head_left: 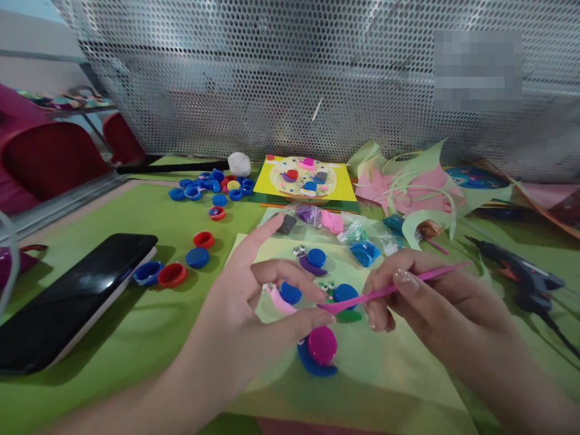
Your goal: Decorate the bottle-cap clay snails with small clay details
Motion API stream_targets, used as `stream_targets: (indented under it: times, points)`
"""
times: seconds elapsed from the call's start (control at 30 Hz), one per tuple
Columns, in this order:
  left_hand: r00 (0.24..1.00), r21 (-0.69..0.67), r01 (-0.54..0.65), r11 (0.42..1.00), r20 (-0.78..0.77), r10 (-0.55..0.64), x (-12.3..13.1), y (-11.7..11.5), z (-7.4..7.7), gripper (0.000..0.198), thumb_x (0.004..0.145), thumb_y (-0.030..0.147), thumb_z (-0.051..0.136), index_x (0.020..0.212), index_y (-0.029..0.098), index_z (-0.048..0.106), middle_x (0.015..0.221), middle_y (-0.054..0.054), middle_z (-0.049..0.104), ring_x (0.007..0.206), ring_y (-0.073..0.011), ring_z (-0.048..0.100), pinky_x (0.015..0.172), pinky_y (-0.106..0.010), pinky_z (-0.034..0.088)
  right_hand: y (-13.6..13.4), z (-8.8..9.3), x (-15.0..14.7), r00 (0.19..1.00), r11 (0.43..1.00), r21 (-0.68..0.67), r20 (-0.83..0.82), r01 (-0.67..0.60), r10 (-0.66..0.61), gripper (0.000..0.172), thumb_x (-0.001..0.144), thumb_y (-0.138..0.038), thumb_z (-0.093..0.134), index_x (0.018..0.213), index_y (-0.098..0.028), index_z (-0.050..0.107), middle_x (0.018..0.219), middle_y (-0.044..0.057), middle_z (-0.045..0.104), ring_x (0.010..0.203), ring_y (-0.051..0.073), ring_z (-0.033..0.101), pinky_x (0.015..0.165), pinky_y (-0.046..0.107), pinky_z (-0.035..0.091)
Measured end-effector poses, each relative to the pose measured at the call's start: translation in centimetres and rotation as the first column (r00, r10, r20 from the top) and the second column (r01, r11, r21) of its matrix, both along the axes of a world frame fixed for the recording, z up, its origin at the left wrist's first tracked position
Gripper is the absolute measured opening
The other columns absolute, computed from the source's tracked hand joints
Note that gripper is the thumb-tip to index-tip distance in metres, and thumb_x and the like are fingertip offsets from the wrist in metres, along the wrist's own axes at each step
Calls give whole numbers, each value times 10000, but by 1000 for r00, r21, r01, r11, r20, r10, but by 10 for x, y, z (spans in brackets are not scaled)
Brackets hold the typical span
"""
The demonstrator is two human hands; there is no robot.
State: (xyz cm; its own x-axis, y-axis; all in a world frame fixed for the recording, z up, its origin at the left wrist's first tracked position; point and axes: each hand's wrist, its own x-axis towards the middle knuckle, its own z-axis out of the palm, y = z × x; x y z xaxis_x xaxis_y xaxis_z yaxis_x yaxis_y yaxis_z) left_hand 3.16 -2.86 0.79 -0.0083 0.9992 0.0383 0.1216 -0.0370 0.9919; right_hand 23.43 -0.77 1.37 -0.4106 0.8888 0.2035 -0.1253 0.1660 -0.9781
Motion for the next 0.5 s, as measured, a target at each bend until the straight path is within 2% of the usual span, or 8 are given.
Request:
stream_targets:
  times: [0.1,0.2,0.3,0.4,0.5]
  points:
    - [998,5,10,1000,-58,-10,1,1,0,688,648,373,801,1277,301,533,742,-26,691,1059,-309,614,1003,-491,404,0,2,0,1000,1000,-7,1,-3,3,224,945,-314,531,827,-229,702,670,-27,644,619,78,583,588,156,477]
    - [997,0,2,1000,-83,-2,0,1,1,662,653,380,797,1257,284,544,744,-21,692,1058,-305,613,1016,-486,385,-1,2,0,1000,1000,-19,-5,-5,5,225,943,-321,535,824,-220,697,668,-26,645,621,77,581,588,156,476]
    - [998,3,20,1000,-59,-20,-2,1,3,734,690,357,776,1338,324,433,729,31,696,1032,-256,619,1000,-446,391,0,1,1,1000,1000,-15,-18,15,-15,222,939,-328,542,827,-211,694,666,-23,649,623,78,592,585,153,481]
    - [1000,15,-6,1000,-29,7,-4,5,7,823,719,347,753,1405,314,300,707,76,698,937,-210,646,899,-372,452,3,1,3,998,999,9,-39,53,-52,216,936,-310,551,817,-206,697,650,-18,648,609,81,602,578,155,493]
    - [995,-21,-61,998,-82,59,-8,14,11,861,732,375,736,1433,291,243,777,57,724,905,-211,658,790,-320,478,8,2,5,994,997,14,-72,79,-77,196,927,-285,566,817,-209,709,639,-8,636,599,97,603,565,178,510]
